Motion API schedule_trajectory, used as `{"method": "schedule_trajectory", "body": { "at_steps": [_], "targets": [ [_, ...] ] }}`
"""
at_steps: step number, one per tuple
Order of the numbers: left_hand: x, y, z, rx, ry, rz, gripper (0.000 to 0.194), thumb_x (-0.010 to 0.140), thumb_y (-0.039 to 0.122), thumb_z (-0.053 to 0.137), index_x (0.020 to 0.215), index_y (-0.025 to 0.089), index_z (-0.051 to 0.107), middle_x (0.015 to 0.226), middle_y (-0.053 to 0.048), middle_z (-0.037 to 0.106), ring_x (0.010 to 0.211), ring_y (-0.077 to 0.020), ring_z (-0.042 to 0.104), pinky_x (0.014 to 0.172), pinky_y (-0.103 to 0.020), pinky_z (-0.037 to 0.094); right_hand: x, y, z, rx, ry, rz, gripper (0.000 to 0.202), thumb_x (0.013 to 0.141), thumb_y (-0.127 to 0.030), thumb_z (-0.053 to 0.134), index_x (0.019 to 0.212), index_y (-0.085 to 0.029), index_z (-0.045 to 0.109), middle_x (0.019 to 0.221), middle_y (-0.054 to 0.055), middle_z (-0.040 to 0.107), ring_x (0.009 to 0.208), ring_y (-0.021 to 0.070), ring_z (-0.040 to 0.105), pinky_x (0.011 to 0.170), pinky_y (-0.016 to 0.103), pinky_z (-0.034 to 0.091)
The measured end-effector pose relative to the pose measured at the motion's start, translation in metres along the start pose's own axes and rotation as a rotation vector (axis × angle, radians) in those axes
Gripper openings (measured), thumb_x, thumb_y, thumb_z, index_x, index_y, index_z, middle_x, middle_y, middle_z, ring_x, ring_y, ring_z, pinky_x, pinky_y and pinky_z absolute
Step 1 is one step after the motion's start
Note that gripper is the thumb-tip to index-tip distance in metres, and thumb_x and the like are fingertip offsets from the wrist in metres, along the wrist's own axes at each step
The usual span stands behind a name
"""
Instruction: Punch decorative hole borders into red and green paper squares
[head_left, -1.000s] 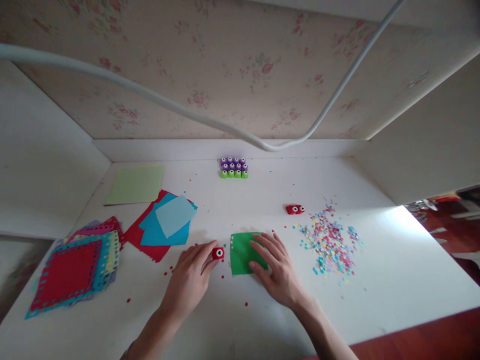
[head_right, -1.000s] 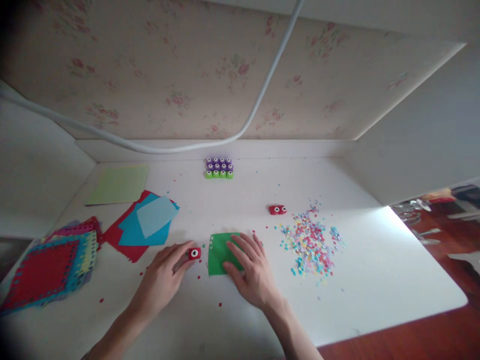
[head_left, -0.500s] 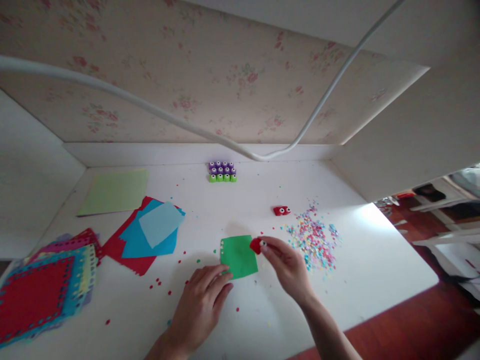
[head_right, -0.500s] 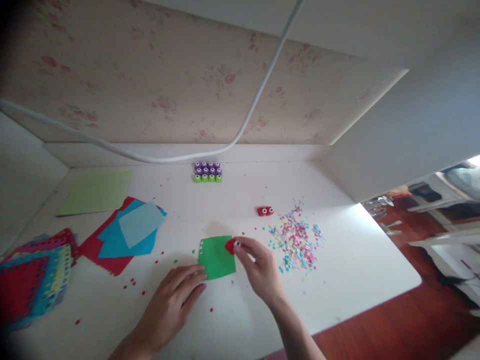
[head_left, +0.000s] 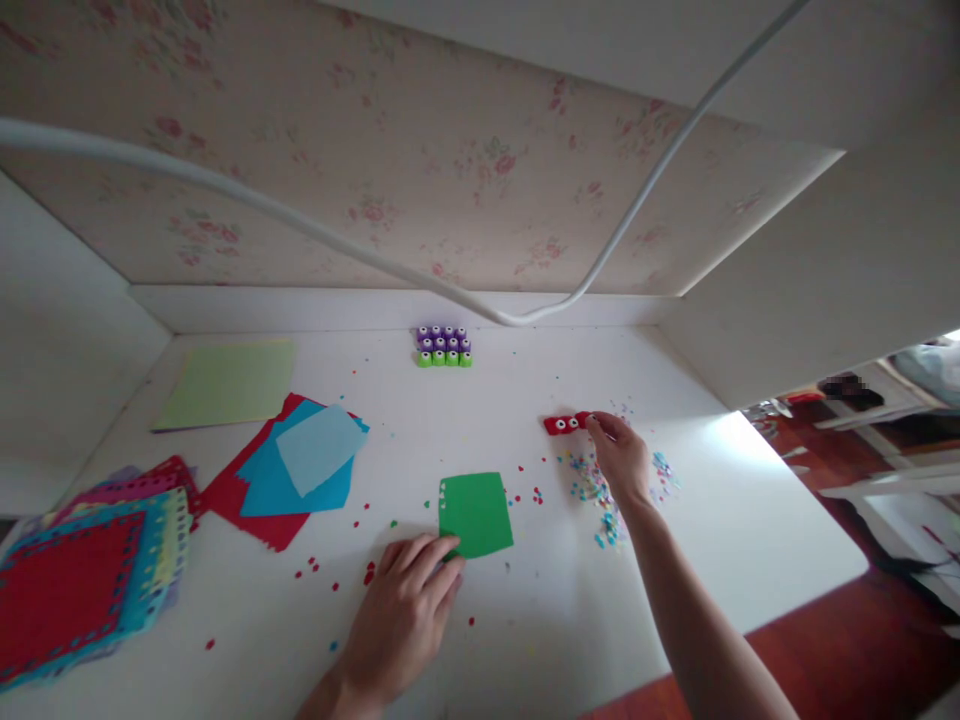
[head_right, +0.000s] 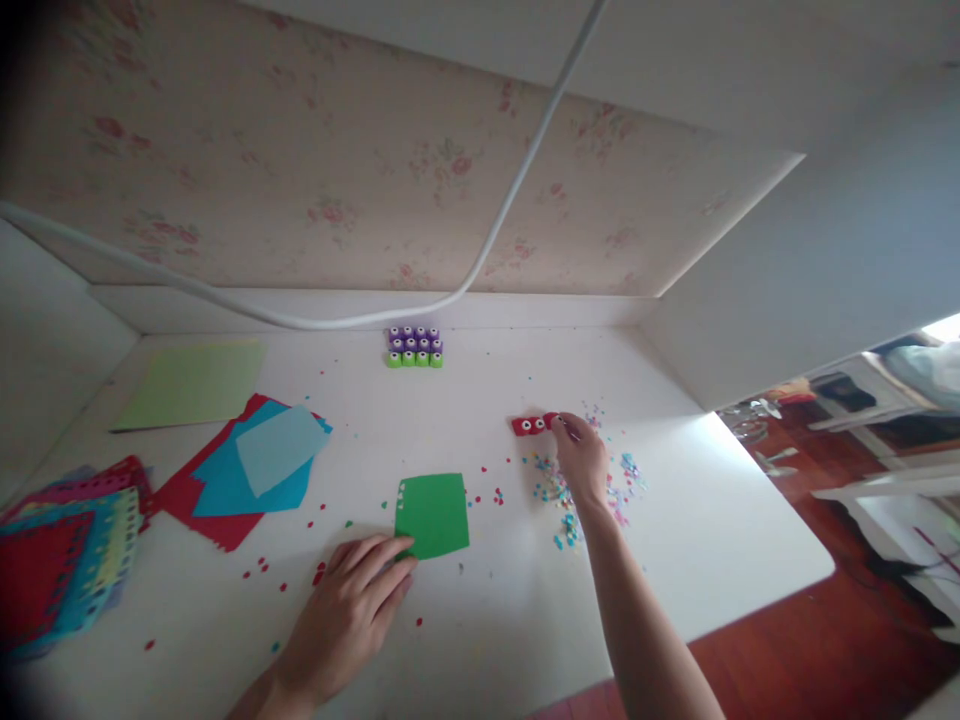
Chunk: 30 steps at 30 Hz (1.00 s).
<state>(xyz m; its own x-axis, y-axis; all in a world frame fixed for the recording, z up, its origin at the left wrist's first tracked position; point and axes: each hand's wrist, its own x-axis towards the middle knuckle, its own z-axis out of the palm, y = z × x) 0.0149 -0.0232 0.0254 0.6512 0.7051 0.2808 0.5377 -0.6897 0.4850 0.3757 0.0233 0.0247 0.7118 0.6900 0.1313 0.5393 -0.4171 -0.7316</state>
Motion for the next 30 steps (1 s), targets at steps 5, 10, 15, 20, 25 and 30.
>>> {"method": "schedule_trajectory", "body": {
  "at_steps": [5,10,15,20,25,30],
  "targets": [
    [0.0,0.001,-0.001,-0.008,-0.016,-0.001,0.023,0.092,0.016,0.054,0.107,0.025,0.069,0.118,0.0,0.069,0.107,-0.0216,0.061,0.09,-0.041,0.048,0.002,0.002,0.002,-0.094,-0.07,0.017,0.047,0.081,-0.056,0.059,0.108,-0.021,0.074,0.095,0.01,0.075,0.088,0.0289,0.069,0.079,0.042,0.05],
    [0.001,0.0,0.0,0.015,-0.037,0.04,0.027,0.091,0.017,0.056,0.114,0.025,0.067,0.126,0.0,0.067,0.109,-0.0225,0.06,0.089,-0.041,0.046,-0.001,-0.028,0.005,-0.039,0.028,-0.246,0.04,0.089,-0.047,0.052,0.107,-0.018,0.072,0.103,0.012,0.073,0.086,0.025,0.069,0.082,0.04,0.053],
    [0.0,-0.001,0.002,0.059,-0.046,0.054,0.029,0.094,0.021,0.052,0.119,0.026,0.065,0.128,-0.002,0.066,0.111,-0.0222,0.059,0.091,-0.041,0.044,0.003,-0.082,0.059,0.003,-0.338,-0.538,0.038,0.091,-0.036,0.051,0.124,-0.021,0.064,0.121,0.01,0.066,0.092,0.0222,0.068,0.081,0.037,0.057],
    [-0.002,-0.002,0.0,0.066,-0.064,0.063,0.031,0.094,0.02,0.051,0.122,0.026,0.063,0.129,-0.001,0.065,0.112,-0.0207,0.059,0.092,-0.039,0.043,0.023,-0.126,0.124,-0.223,-0.46,-0.67,0.052,0.094,-0.025,0.047,0.145,-0.018,0.045,0.151,0.011,0.042,0.13,0.0275,0.05,0.107,0.042,0.042],
    [0.001,-0.003,-0.002,0.035,-0.065,0.05,0.028,0.095,0.021,0.051,0.12,0.025,0.064,0.127,-0.001,0.067,0.111,-0.0197,0.059,0.092,-0.037,0.043,0.028,-0.141,0.146,-0.307,-0.463,-0.652,0.039,0.095,-0.022,0.047,0.133,-0.017,0.057,0.135,0.013,0.057,0.116,0.0294,0.06,0.1,0.041,0.047],
    [0.002,-0.004,-0.004,0.019,-0.111,0.035,0.03,0.095,0.021,0.052,0.122,0.027,0.062,0.131,0.001,0.064,0.111,-0.02,0.057,0.092,-0.039,0.043,0.021,-0.138,0.141,-0.274,-0.459,-0.649,0.028,0.094,-0.02,0.049,0.118,-0.015,0.064,0.12,0.014,0.065,0.102,0.0269,0.066,0.091,0.039,0.05]
  ]
}}
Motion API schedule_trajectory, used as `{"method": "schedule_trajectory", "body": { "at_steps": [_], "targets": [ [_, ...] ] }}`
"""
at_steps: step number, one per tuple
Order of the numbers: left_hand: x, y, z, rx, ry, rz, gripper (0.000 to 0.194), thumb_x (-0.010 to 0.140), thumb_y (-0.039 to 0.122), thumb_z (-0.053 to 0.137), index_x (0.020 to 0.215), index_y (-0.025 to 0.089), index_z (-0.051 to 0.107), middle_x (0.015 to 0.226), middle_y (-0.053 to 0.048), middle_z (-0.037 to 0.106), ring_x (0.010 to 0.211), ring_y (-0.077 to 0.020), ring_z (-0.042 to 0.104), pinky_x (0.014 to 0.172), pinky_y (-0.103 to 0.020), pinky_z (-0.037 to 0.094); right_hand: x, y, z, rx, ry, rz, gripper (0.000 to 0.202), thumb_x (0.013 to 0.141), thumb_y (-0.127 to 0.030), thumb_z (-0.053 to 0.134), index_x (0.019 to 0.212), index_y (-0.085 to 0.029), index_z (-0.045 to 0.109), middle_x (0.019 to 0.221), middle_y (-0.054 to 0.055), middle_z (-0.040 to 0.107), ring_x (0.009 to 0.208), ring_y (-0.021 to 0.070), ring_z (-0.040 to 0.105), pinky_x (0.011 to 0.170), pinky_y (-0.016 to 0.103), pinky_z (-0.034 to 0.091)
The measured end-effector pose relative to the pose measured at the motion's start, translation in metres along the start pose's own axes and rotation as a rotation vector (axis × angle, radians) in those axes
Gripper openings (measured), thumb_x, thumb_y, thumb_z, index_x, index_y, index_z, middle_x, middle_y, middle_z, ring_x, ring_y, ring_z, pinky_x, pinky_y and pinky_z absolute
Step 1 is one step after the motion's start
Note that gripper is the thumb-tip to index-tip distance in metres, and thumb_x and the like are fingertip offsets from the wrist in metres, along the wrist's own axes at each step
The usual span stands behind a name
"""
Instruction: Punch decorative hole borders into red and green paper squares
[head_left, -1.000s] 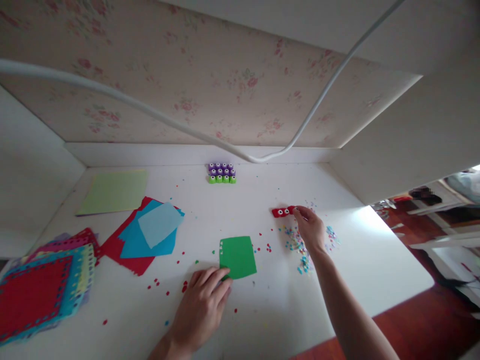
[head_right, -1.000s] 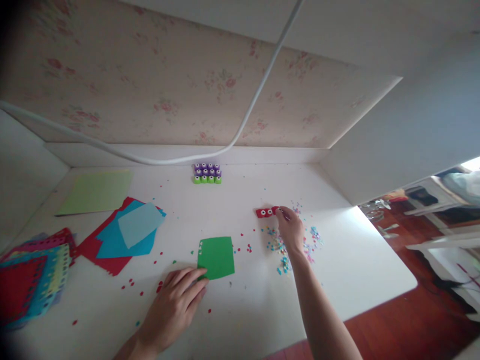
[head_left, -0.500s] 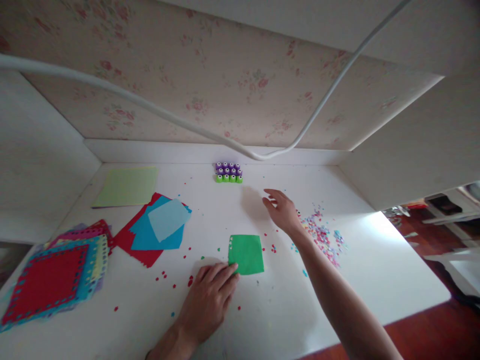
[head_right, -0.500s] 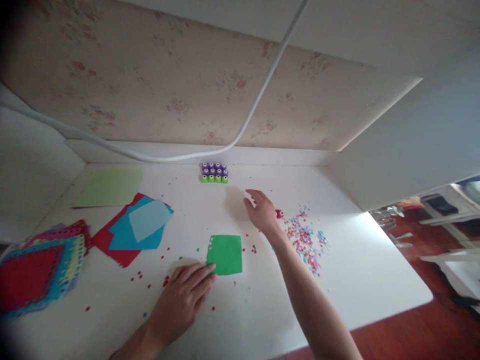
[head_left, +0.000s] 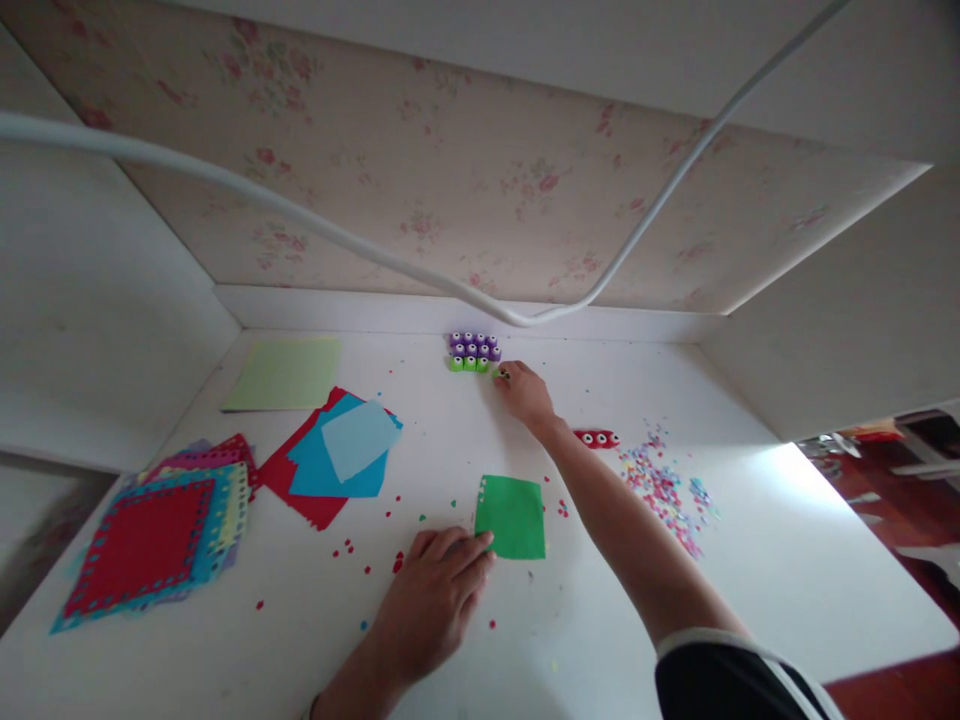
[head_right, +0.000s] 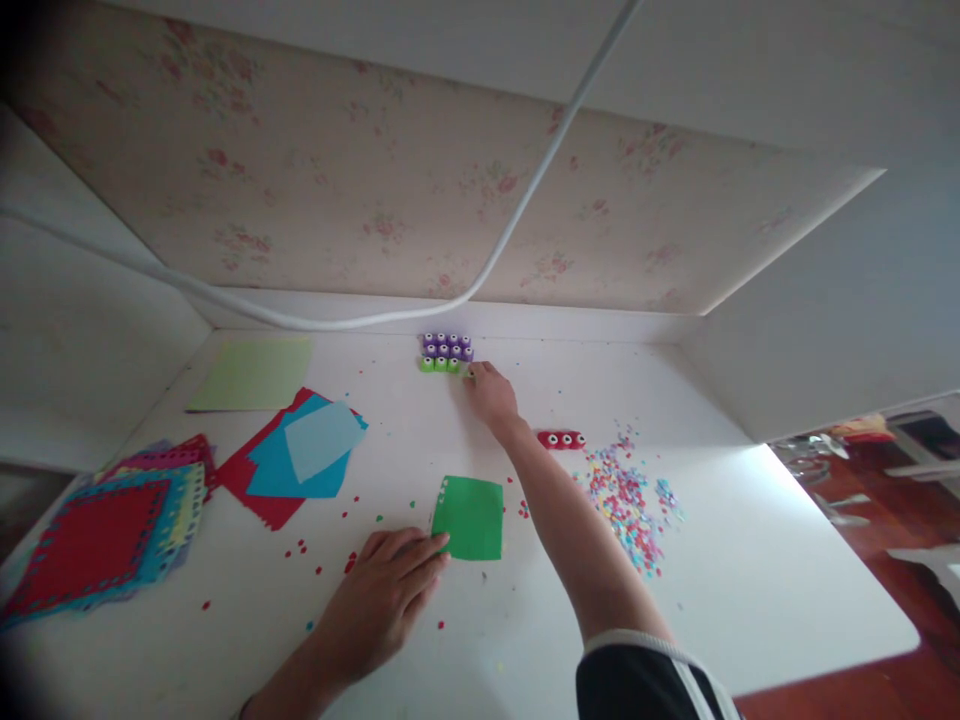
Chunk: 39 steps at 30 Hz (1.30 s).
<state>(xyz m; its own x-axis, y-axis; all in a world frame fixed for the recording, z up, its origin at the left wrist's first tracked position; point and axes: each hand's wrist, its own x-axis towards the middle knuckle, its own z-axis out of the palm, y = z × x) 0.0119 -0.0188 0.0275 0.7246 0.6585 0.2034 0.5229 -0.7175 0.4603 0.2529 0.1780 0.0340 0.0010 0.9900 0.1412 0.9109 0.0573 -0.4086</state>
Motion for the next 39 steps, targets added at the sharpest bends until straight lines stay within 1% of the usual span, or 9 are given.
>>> {"method": "schedule_trajectory", "body": {
  "at_steps": [5,10,15,18,23,26,29,32,39],
  "targets": [
    [0.001,0.0,-0.001,0.004,-0.017,0.009,0.033,0.093,0.021,0.055,0.124,0.03,0.062,0.132,0.001,0.064,0.11,-0.0221,0.057,0.091,-0.042,0.045,-0.049,-0.013,-0.005,0.096,-0.12,-0.174,0.029,0.09,-0.016,0.056,0.117,-0.022,0.065,0.114,0.002,0.071,0.1,0.017,0.068,0.092,0.027,0.051],
    [-0.001,0.002,0.003,-0.065,0.064,-0.013,0.03,0.093,0.017,0.053,0.117,0.029,0.068,0.122,-0.002,0.069,0.108,-0.0226,0.059,0.091,-0.043,0.048,-0.112,-0.029,-0.013,0.178,-0.189,-0.406,0.044,0.093,-0.012,0.048,0.134,-0.027,0.055,0.133,0.003,0.061,0.119,0.018,0.06,0.101,0.033,0.049],
    [0.009,-0.01,0.0,-0.156,0.163,-0.113,0.028,0.095,0.015,0.049,0.116,0.024,0.065,0.115,-0.006,0.069,0.104,-0.0204,0.062,0.091,-0.039,0.052,-0.161,-0.016,-0.026,0.085,0.0,-0.18,0.047,0.095,-0.033,0.055,0.141,-0.024,0.047,0.137,0.012,0.056,0.125,0.028,0.053,0.102,0.049,0.048],
    [0.03,-0.026,-0.005,-0.122,0.229,-0.205,0.026,0.096,0.02,0.049,0.119,0.022,0.061,0.116,-0.008,0.066,0.108,-0.0212,0.061,0.095,-0.04,0.051,-0.189,-0.001,-0.026,-0.02,-0.01,-0.121,0.051,0.091,-0.042,0.061,0.137,-0.02,0.053,0.138,0.016,0.053,0.127,0.0351,0.049,0.102,0.058,0.046],
    [0.074,-0.047,-0.004,-0.044,0.189,-0.192,0.041,0.092,0.02,0.056,0.132,0.018,0.05,0.128,-0.01,0.061,0.118,-0.0246,0.056,0.1,-0.044,0.048,-0.214,0.008,-0.02,0.04,-0.03,-0.16,0.04,0.093,-0.034,0.06,0.13,-0.023,0.058,0.139,0.013,0.053,0.131,0.0332,0.047,0.111,0.06,0.036],
    [0.088,-0.052,0.0,-0.022,0.162,-0.161,0.037,0.091,0.017,0.058,0.127,0.018,0.055,0.125,-0.01,0.063,0.115,-0.0251,0.057,0.099,-0.045,0.049,-0.217,0.006,-0.019,0.236,-0.004,-0.063,0.029,0.093,-0.032,0.059,0.121,-0.026,0.063,0.134,0.01,0.058,0.124,0.0303,0.054,0.107,0.054,0.044],
    [0.088,-0.056,0.002,-0.055,0.188,-0.156,0.029,0.09,0.016,0.059,0.119,0.019,0.061,0.115,-0.008,0.068,0.107,-0.0237,0.061,0.096,-0.042,0.051,-0.22,0.003,-0.019,0.575,0.01,0.175,0.033,0.091,-0.039,0.061,0.122,-0.026,0.058,0.121,0.01,0.066,0.1,0.0276,0.068,0.084,0.046,0.06],
    [0.076,-0.059,0.002,-0.132,0.212,-0.202,0.027,0.089,0.018,0.062,0.116,0.021,0.062,0.107,-0.006,0.071,0.101,-0.0224,0.065,0.09,-0.039,0.053,-0.219,-0.003,-0.02,0.984,0.005,0.428,0.053,0.087,-0.046,0.067,0.132,-0.027,0.045,0.109,0.008,0.07,0.078,0.0239,0.072,0.065,0.039,0.062],
    [0.045,-0.054,-0.003,-0.25,0.199,-0.318,0.03,0.085,0.026,0.07,0.115,0.024,0.063,0.107,-0.004,0.073,0.097,-0.0217,0.068,0.087,-0.036,0.053,-0.202,-0.02,-0.022,1.246,0.037,0.546,0.068,0.079,-0.046,0.076,0.135,-0.026,0.043,0.104,0.007,0.073,0.077,0.0223,0.072,0.067,0.035,0.06]
  ]
}}
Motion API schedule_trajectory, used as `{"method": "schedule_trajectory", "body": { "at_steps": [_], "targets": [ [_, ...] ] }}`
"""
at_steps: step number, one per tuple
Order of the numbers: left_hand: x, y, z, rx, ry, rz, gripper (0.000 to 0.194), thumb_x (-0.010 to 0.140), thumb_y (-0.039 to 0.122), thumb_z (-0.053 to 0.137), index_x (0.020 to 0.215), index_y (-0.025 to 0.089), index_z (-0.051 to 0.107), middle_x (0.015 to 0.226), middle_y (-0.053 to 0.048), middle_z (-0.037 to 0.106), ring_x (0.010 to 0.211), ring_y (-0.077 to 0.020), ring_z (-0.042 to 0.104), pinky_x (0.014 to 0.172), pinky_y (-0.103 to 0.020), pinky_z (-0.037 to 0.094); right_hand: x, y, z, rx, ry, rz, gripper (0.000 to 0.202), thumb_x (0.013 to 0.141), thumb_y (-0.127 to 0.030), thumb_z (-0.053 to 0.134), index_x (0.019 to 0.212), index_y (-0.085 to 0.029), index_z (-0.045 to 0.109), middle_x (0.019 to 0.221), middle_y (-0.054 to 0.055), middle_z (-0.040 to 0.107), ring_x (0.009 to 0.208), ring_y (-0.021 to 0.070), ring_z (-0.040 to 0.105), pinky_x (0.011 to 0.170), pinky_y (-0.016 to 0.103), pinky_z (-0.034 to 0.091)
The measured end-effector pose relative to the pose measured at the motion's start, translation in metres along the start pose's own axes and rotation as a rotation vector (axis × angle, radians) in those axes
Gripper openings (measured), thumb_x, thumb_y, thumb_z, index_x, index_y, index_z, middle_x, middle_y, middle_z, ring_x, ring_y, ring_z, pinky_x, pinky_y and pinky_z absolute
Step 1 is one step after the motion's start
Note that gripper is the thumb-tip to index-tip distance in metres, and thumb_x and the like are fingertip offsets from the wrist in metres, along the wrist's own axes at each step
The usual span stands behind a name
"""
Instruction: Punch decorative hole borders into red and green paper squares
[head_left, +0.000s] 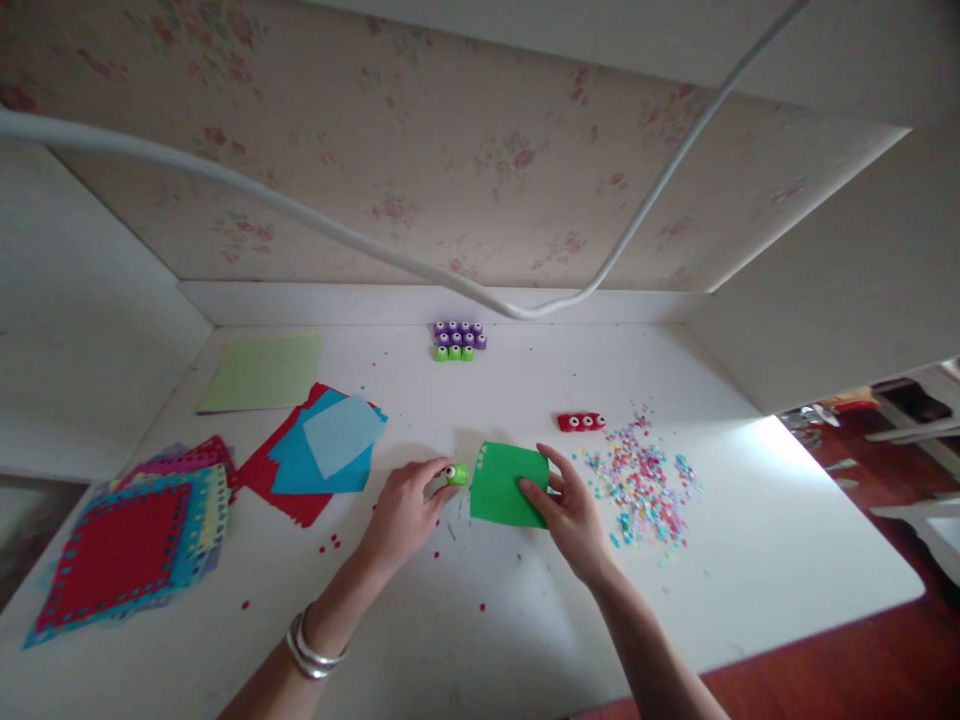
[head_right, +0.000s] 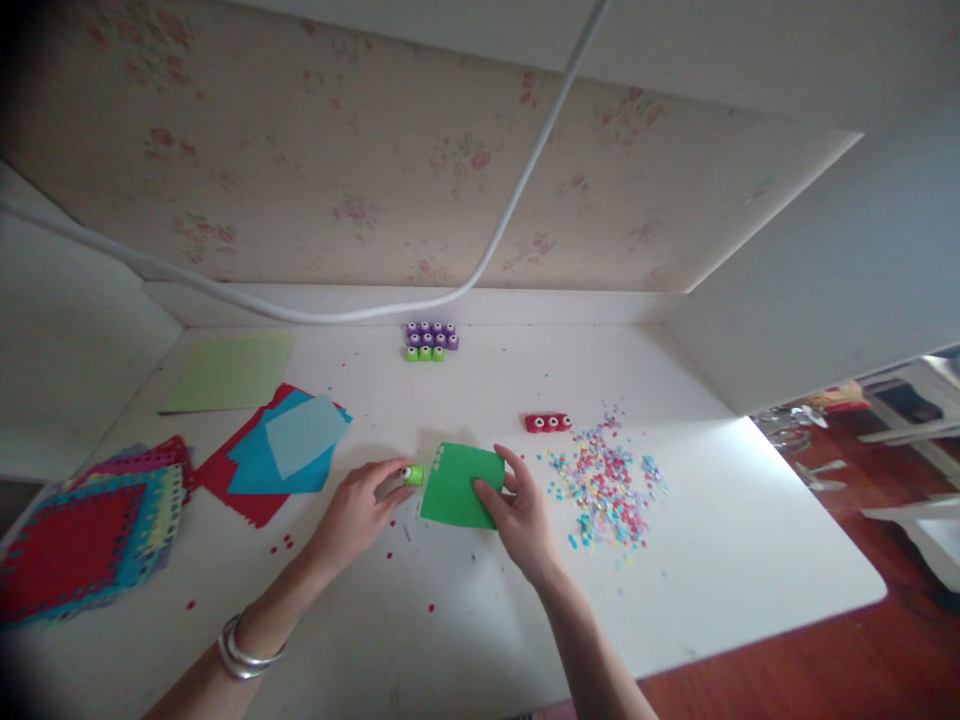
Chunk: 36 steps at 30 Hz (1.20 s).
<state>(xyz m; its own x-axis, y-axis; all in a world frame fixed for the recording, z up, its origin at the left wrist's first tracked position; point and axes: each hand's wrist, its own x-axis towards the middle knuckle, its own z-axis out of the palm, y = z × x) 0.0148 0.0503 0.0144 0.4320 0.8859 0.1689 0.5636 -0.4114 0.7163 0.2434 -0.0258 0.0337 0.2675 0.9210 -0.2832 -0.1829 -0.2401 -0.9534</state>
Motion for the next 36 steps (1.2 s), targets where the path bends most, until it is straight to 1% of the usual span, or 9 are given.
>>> {"method": "schedule_trajectory", "body": {
  "at_steps": [10,15,20,23,26,28,29,32,36],
  "targets": [
    [-0.003,0.005,-0.002,0.03,-0.019,0.014,0.031,0.084,0.027,0.071,0.115,0.025,0.066,0.105,-0.004,0.073,0.095,-0.0226,0.067,0.086,-0.039,0.052,0.009,0.003,0.0,-0.106,-0.067,0.012,0.065,0.079,-0.046,0.074,0.134,-0.025,0.046,0.102,0.006,0.072,0.073,0.0204,0.071,0.062,0.032,0.059],
    [-0.005,0.005,-0.002,0.06,-0.051,0.077,0.032,0.086,0.024,0.07,0.117,0.026,0.064,0.106,-0.003,0.073,0.098,-0.0223,0.065,0.086,-0.04,0.05,0.006,0.001,-0.001,-0.194,-0.075,0.015,0.063,0.081,-0.045,0.071,0.135,-0.025,0.046,0.104,0.007,0.071,0.071,0.0196,0.071,0.06,0.032,0.059],
    [-0.009,0.006,-0.002,0.111,-0.096,0.149,0.029,0.088,0.025,0.067,0.117,0.027,0.063,0.11,-0.002,0.072,0.101,-0.0223,0.063,0.09,-0.041,0.047,0.006,0.01,-0.001,-0.383,-0.103,-0.038,0.057,0.087,-0.042,0.064,0.139,-0.026,0.046,0.102,0.007,0.071,0.066,0.0182,0.069,0.055,0.031,0.058],
    [-0.012,0.007,-0.002,0.145,-0.103,0.158,0.031,0.089,0.029,0.066,0.119,0.028,0.062,0.112,-0.002,0.072,0.103,-0.0233,0.062,0.089,-0.042,0.047,0.004,0.015,-0.002,-0.642,-0.098,-0.183,0.055,0.089,-0.038,0.063,0.14,-0.025,0.048,0.1,0.008,0.071,0.071,0.0205,0.068,0.062,0.036,0.06],
    [-0.017,0.005,-0.001,0.16,-0.089,0.15,0.035,0.089,0.031,0.066,0.122,0.027,0.06,0.116,-0.003,0.07,0.105,-0.0237,0.062,0.091,-0.043,0.047,0.001,0.016,-0.004,-0.847,-0.04,-0.46,0.053,0.089,-0.037,0.064,0.139,-0.026,0.051,0.131,0.014,0.058,0.1,0.027,0.065,0.08,0.043,0.059],
    [-0.02,0.001,-0.001,0.17,-0.061,0.154,0.036,0.089,0.032,0.065,0.124,0.025,0.058,0.12,-0.004,0.068,0.108,-0.0241,0.061,0.093,-0.044,0.046,-0.001,0.016,-0.005,-0.935,-0.018,-0.6,0.049,0.091,-0.036,0.063,0.138,-0.026,0.053,0.147,0.013,0.042,0.12,0.0301,0.055,0.093,0.048,0.054],
    [-0.022,0.0,-0.001,0.177,-0.048,0.157,0.036,0.09,0.033,0.064,0.124,0.025,0.058,0.12,-0.005,0.068,0.109,-0.0242,0.06,0.094,-0.044,0.046,-0.002,0.016,-0.006,-0.986,-0.024,-0.645,0.047,0.091,-0.036,0.062,0.137,-0.026,0.054,0.15,0.013,0.039,0.126,0.031,0.05,0.098,0.05,0.051],
    [-0.024,-0.005,0.0,0.193,-0.035,0.169,0.032,0.092,0.033,0.061,0.122,0.024,0.059,0.116,-0.005,0.069,0.106,-0.0234,0.061,0.092,-0.043,0.047,-0.002,0.019,-0.008,-1.141,-0.123,-0.735,0.045,0.092,-0.035,0.061,0.136,-0.026,0.055,0.148,0.01,0.045,0.135,0.0315,0.042,0.109,0.056,0.039],
    [-0.023,-0.005,0.0,0.206,-0.044,0.183,0.027,0.094,0.031,0.058,0.12,0.023,0.061,0.111,-0.004,0.07,0.102,-0.0219,0.061,0.091,-0.041,0.047,-0.001,0.023,-0.009,-1.251,-0.219,-0.772,0.043,0.093,-0.034,0.059,0.135,-0.025,0.056,0.14,0.007,0.056,0.134,0.0293,0.045,0.115,0.06,0.027]
  ]
}}
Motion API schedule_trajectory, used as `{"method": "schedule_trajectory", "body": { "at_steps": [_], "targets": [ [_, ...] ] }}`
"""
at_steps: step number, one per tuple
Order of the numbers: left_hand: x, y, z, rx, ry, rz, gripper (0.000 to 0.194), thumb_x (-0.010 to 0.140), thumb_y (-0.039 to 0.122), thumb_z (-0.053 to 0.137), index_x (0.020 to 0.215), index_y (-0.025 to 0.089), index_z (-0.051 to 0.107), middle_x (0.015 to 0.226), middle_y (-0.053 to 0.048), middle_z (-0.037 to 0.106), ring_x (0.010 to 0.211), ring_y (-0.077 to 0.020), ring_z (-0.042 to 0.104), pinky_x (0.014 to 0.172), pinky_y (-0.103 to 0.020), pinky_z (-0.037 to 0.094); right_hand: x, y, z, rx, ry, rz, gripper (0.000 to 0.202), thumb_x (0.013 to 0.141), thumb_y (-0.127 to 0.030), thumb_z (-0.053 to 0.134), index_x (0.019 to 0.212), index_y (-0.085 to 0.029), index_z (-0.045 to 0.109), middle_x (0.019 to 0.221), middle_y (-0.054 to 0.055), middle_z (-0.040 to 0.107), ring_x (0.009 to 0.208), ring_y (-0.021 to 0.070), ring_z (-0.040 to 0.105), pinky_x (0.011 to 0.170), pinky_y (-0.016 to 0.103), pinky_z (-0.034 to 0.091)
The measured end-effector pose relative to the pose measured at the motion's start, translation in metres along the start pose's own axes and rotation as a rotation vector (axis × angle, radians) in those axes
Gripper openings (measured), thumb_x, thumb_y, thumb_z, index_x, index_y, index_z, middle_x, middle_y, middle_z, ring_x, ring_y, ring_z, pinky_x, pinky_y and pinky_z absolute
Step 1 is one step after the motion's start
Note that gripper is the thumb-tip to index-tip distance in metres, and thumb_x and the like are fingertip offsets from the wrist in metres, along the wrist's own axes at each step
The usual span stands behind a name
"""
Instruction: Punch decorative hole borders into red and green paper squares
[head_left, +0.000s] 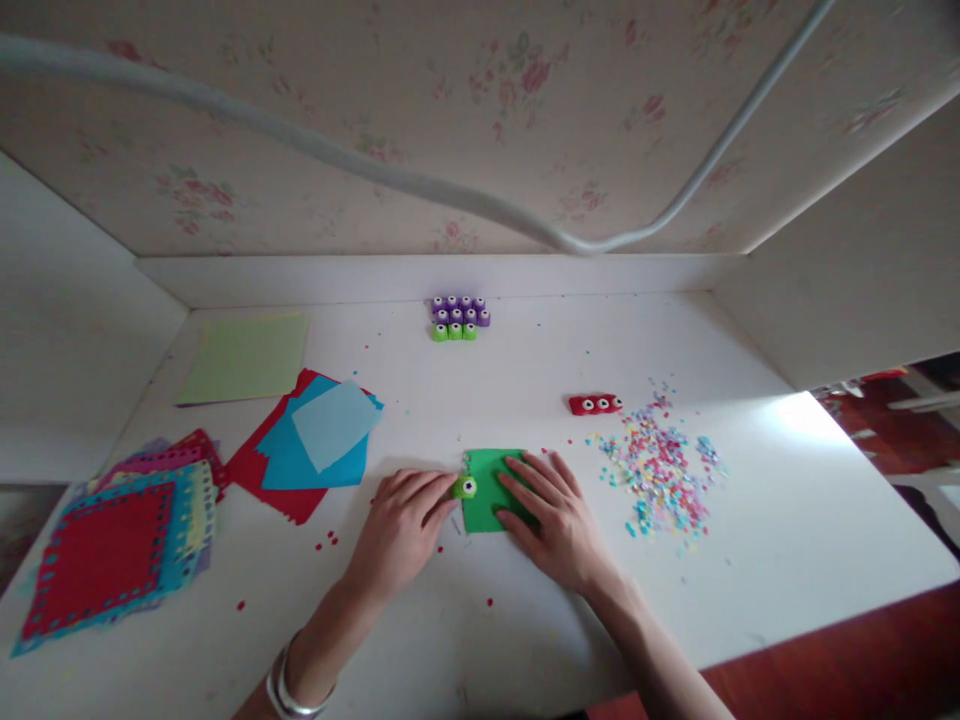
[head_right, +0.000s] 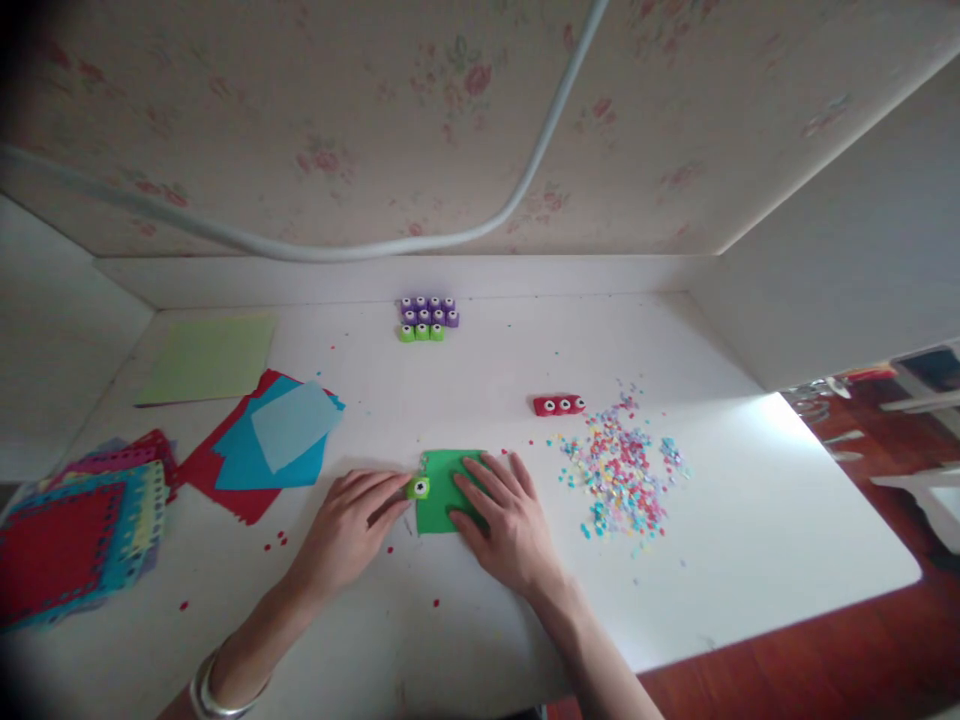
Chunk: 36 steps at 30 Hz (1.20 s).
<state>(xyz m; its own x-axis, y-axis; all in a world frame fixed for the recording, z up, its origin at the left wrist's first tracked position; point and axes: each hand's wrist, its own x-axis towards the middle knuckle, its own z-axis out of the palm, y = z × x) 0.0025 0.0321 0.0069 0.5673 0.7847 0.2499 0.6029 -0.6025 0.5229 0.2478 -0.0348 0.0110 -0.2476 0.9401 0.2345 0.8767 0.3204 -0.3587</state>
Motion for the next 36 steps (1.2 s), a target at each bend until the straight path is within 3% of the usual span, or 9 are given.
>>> {"method": "schedule_trajectory", "body": {
  "at_steps": [9,18,24,29,36],
  "targets": [
    [0.002,0.004,-0.002,0.042,-0.05,-0.025,0.028,0.095,0.032,0.056,0.121,0.025,0.062,0.107,-0.006,0.07,0.099,-0.0221,0.061,0.09,-0.04,0.046,0.001,0.0,0.0,0.038,-0.011,0.026,0.043,0.091,-0.037,0.062,0.133,-0.03,0.058,0.138,0.005,0.058,0.131,0.03,0.048,0.116,0.06,0.025],
    [0.004,0.004,-0.002,0.006,-0.053,-0.043,0.027,0.093,0.03,0.058,0.12,0.026,0.063,0.108,-0.005,0.07,0.098,-0.0222,0.062,0.09,-0.04,0.046,0.004,0.001,-0.001,0.036,-0.021,0.019,0.04,0.09,-0.038,0.063,0.129,-0.027,0.061,0.138,0.005,0.058,0.129,0.0302,0.05,0.115,0.06,0.025],
    [0.01,0.009,-0.013,-0.068,-0.11,-0.118,0.034,0.089,0.035,0.063,0.122,0.025,0.061,0.113,-0.007,0.068,0.104,-0.0244,0.061,0.091,-0.041,0.049,0.003,0.002,-0.001,0.041,-0.022,0.023,0.04,0.091,-0.038,0.063,0.129,-0.028,0.061,0.138,0.004,0.058,0.13,0.0298,0.05,0.115,0.06,0.025],
    [0.03,0.019,-0.019,-0.114,-0.125,-0.185,0.03,0.091,0.045,0.058,0.112,0.025,0.067,0.105,-0.007,0.069,0.099,-0.0233,0.062,0.087,-0.039,0.05,0.003,0.002,-0.002,0.057,-0.029,0.031,0.041,0.09,-0.038,0.063,0.13,-0.029,0.061,0.138,0.004,0.058,0.13,0.0308,0.049,0.115,0.06,0.025],
    [0.044,0.027,-0.007,-0.092,-0.114,-0.206,0.026,0.094,0.043,0.055,0.085,0.024,0.071,0.085,-0.004,0.068,0.085,-0.021,0.062,0.079,-0.036,0.049,0.003,0.001,-0.003,0.045,-0.024,0.021,0.041,0.091,-0.039,0.062,0.13,-0.029,0.061,0.137,0.005,0.059,0.129,0.0304,0.05,0.115,0.06,0.026]
  ]
}}
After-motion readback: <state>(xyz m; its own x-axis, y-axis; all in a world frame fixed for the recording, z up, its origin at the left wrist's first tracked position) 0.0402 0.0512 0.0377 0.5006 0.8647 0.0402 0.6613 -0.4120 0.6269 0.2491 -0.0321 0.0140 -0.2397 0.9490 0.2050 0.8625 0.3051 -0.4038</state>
